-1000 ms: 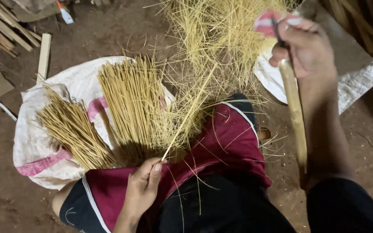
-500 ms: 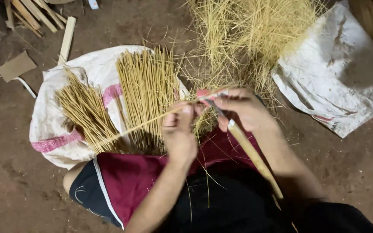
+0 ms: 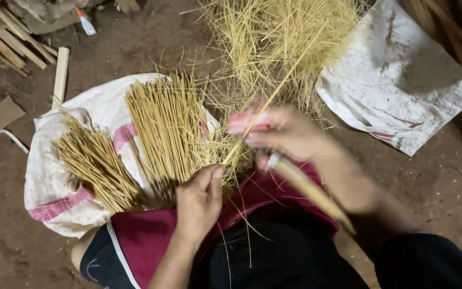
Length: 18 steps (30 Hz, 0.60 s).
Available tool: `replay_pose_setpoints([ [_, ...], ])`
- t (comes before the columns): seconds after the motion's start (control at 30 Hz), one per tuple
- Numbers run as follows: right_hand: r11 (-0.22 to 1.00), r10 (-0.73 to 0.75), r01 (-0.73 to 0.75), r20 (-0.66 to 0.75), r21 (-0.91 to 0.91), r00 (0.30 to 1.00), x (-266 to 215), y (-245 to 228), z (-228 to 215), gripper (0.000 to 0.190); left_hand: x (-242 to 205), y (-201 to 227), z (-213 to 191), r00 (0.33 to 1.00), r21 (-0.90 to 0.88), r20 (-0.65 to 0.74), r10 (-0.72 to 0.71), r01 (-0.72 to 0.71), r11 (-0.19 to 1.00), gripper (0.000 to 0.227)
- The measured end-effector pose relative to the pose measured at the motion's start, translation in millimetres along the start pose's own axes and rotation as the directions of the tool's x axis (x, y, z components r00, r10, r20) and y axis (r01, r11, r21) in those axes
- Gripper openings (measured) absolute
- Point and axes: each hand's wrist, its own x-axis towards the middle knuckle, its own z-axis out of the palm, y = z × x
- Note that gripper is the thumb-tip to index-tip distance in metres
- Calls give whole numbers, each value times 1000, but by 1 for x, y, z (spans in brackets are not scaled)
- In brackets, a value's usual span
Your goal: The person is cleaning long natural fibers with a small blade and weaving them onto a wooden stick frame to create a craft item.
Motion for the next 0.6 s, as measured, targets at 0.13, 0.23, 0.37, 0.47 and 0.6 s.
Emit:
replay_pose_setpoints([
  [0.13,989,134,-124,140,-78,981,-9,6,0,33,-4,13,2,997,-72,16,-75,75,995,16],
  [0.23,993,90,-81,-105,86,990,-12,-6,-37,21,-16,2,-7,1000,31,-12,17,-17,999,11],
  [0.37,997,80,-78,-185,19,979,-17,-27,-25,33,-20,-11,3,995,-96,78,-66,73,993,18],
  [0.47,994,86,-86,-4,-68,996,-11,-1,-8,34,-13,-6,4,994,-121,82,-66,76,990,18],
  [0.6,990,140,-140,58,-10,988,-12,-8,-25,34,-16,7,-11,997,-17,40,-69,70,997,16],
])
